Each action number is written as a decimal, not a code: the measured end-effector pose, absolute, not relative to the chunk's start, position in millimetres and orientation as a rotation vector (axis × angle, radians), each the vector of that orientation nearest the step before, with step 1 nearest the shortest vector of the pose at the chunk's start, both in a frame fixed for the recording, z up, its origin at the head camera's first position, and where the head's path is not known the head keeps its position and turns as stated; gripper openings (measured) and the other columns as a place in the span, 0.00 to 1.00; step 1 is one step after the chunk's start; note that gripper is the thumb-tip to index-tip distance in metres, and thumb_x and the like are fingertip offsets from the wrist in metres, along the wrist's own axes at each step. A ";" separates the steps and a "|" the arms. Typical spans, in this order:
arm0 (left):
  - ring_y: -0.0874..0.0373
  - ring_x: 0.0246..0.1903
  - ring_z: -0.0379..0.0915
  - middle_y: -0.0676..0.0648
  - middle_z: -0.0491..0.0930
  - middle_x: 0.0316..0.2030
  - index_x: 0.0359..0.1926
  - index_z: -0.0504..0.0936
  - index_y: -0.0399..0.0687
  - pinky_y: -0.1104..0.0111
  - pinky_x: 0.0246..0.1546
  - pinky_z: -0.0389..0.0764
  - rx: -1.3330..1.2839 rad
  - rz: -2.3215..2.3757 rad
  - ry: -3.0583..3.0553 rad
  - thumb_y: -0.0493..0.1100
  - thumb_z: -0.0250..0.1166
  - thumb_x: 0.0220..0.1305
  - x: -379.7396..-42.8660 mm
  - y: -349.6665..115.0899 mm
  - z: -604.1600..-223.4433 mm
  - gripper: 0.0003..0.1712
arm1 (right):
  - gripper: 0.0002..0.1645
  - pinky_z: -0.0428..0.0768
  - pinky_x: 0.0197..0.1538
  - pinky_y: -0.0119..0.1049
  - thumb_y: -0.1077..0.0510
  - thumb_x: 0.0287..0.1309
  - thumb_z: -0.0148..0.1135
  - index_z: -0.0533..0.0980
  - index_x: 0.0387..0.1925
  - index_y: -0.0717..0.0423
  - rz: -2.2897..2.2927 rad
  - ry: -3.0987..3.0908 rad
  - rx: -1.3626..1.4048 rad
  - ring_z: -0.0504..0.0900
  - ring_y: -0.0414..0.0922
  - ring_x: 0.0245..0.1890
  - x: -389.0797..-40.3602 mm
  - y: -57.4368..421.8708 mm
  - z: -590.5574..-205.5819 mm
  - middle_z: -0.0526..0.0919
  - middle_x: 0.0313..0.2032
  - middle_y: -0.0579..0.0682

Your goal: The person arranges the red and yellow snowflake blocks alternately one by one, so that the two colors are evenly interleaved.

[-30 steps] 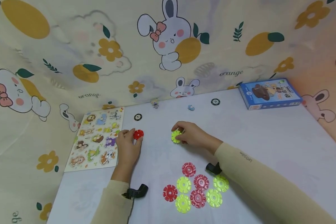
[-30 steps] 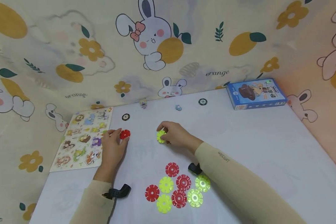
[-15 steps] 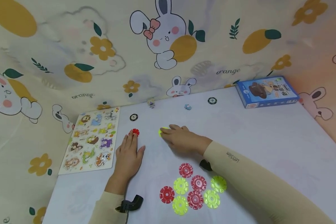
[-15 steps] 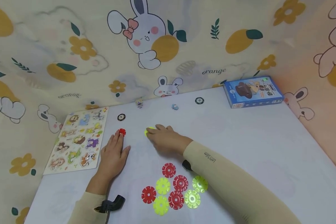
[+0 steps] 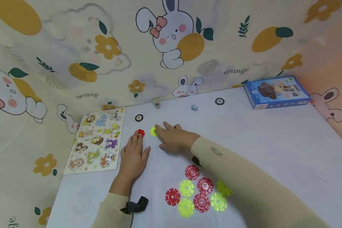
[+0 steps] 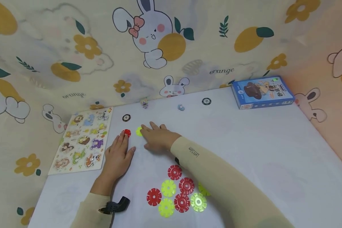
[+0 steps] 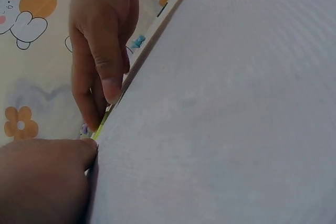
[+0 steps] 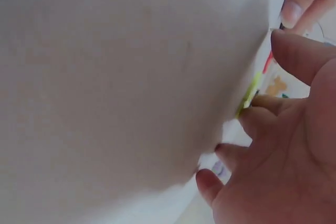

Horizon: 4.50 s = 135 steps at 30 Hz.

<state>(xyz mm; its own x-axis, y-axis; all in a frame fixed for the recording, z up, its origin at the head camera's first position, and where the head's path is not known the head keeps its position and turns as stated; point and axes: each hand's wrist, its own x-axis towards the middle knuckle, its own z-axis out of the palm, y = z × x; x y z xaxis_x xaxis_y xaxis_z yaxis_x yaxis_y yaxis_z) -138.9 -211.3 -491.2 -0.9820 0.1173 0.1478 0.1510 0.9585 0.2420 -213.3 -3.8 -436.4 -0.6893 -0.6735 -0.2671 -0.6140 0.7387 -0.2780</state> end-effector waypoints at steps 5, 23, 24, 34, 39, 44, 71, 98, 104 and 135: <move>0.46 0.72 0.37 0.44 0.46 0.74 0.73 0.55 0.40 0.44 0.63 0.49 -0.229 -0.386 -2.986 0.62 0.47 0.70 -139.4 -211.7 -490.7 0.41 | 0.45 0.47 0.65 0.63 0.35 0.63 0.53 0.49 0.75 0.42 -0.169 2.574 -1.012 0.37 0.53 0.73 -216.6 -6.2 -436.1 0.41 0.74 0.43; 0.51 0.72 0.40 0.48 0.50 0.73 0.71 0.61 0.42 0.48 0.67 0.47 -0.263 -0.539 -2.971 0.61 0.55 0.67 -143.9 -215.4 -486.0 0.40 | 0.53 0.46 0.65 0.64 0.24 0.54 0.52 0.50 0.75 0.41 -0.208 2.564 -1.008 0.35 0.56 0.72 -215.7 -17.1 -436.6 0.40 0.74 0.42; 0.50 0.71 0.41 0.48 0.50 0.73 0.70 0.62 0.41 0.49 0.67 0.47 -0.267 -0.549 -2.965 0.61 0.55 0.67 -144.0 -215.8 -486.0 0.40 | 0.53 0.46 0.65 0.63 0.24 0.54 0.52 0.50 0.75 0.41 -0.209 2.563 -1.008 0.35 0.56 0.72 -215.8 -17.2 -436.8 0.40 0.74 0.42; 0.48 0.71 0.43 0.47 0.52 0.72 0.71 0.62 0.44 0.44 0.64 0.52 -0.338 -0.579 -2.870 0.61 0.58 0.64 -144.8 -213.3 -488.8 0.41 | 0.52 0.46 0.64 0.65 0.23 0.56 0.46 0.47 0.75 0.40 -0.528 2.507 -0.988 0.40 0.49 0.73 -223.2 -7.6 -436.4 0.40 0.74 0.42; 0.48 0.71 0.39 0.50 0.49 0.73 0.73 0.58 0.51 0.41 0.60 0.50 -0.393 -0.454 -2.898 0.69 0.53 0.63 -144.4 -202.4 -489.9 0.45 | 0.46 0.51 0.66 0.58 0.25 0.59 0.46 0.53 0.74 0.38 -0.950 2.410 -0.881 0.50 0.44 0.71 -223.2 12.5 -425.2 0.48 0.74 0.44; 0.47 0.72 0.35 0.50 0.46 0.74 0.74 0.54 0.51 0.37 0.62 0.43 -0.352 -0.316 -2.993 0.76 0.46 0.60 -141.5 -193.2 -489.9 0.51 | 0.37 0.68 0.60 0.48 0.29 0.60 0.50 0.60 0.69 0.31 -1.298 2.282 -0.833 0.67 0.44 0.63 -205.4 39.2 -412.7 0.61 0.68 0.36; 0.50 0.72 0.33 0.51 0.44 0.74 0.75 0.51 0.51 0.43 0.65 0.39 -0.426 -0.396 -3.020 0.77 0.47 0.59 -142.9 -205.0 -491.6 0.53 | 0.29 0.73 0.54 0.34 0.43 0.53 0.70 0.76 0.56 0.42 -1.011 2.421 -0.840 0.68 0.36 0.50 -103.3 119.1 -451.3 0.69 0.48 0.37; 0.50 0.72 0.35 0.50 0.46 0.74 0.74 0.53 0.50 0.44 0.66 0.40 -0.412 -0.362 -3.002 0.76 0.46 0.60 -140.8 -204.1 -490.2 0.52 | 0.07 0.80 0.32 0.37 0.57 0.61 0.64 0.79 0.38 0.40 -1.251 2.375 -0.549 0.77 0.45 0.32 -151.2 101.8 -437.4 0.78 0.32 0.45; 0.49 0.72 0.35 0.50 0.46 0.74 0.75 0.52 0.50 0.43 0.65 0.40 -0.413 -0.376 -3.013 0.76 0.46 0.60 -140.2 -204.0 -489.6 0.51 | 0.07 0.80 0.34 0.39 0.58 0.63 0.62 0.77 0.42 0.47 -1.302 2.356 -0.379 0.79 0.48 0.29 -190.6 80.9 -440.3 0.78 0.33 0.50; 0.50 0.72 0.34 0.51 0.45 0.74 0.75 0.52 0.52 0.44 0.66 0.39 -0.402 -0.342 -3.021 0.77 0.44 0.60 -141.3 -206.0 -492.2 0.52 | 0.48 0.51 0.63 0.63 0.30 0.57 0.56 0.57 0.73 0.43 -0.277 2.703 -0.897 0.43 0.56 0.72 -201.0 23.1 -440.2 0.49 0.74 0.47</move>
<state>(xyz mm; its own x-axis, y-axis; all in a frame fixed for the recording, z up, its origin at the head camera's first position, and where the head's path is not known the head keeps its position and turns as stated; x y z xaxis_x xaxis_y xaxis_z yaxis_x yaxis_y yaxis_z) -141.3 -206.0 -492.2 -0.9629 0.2496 0.1025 0.2662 0.9408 0.2097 -201.0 23.1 -440.2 -0.7680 -0.6077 -0.2019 -0.5541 0.7887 -0.2664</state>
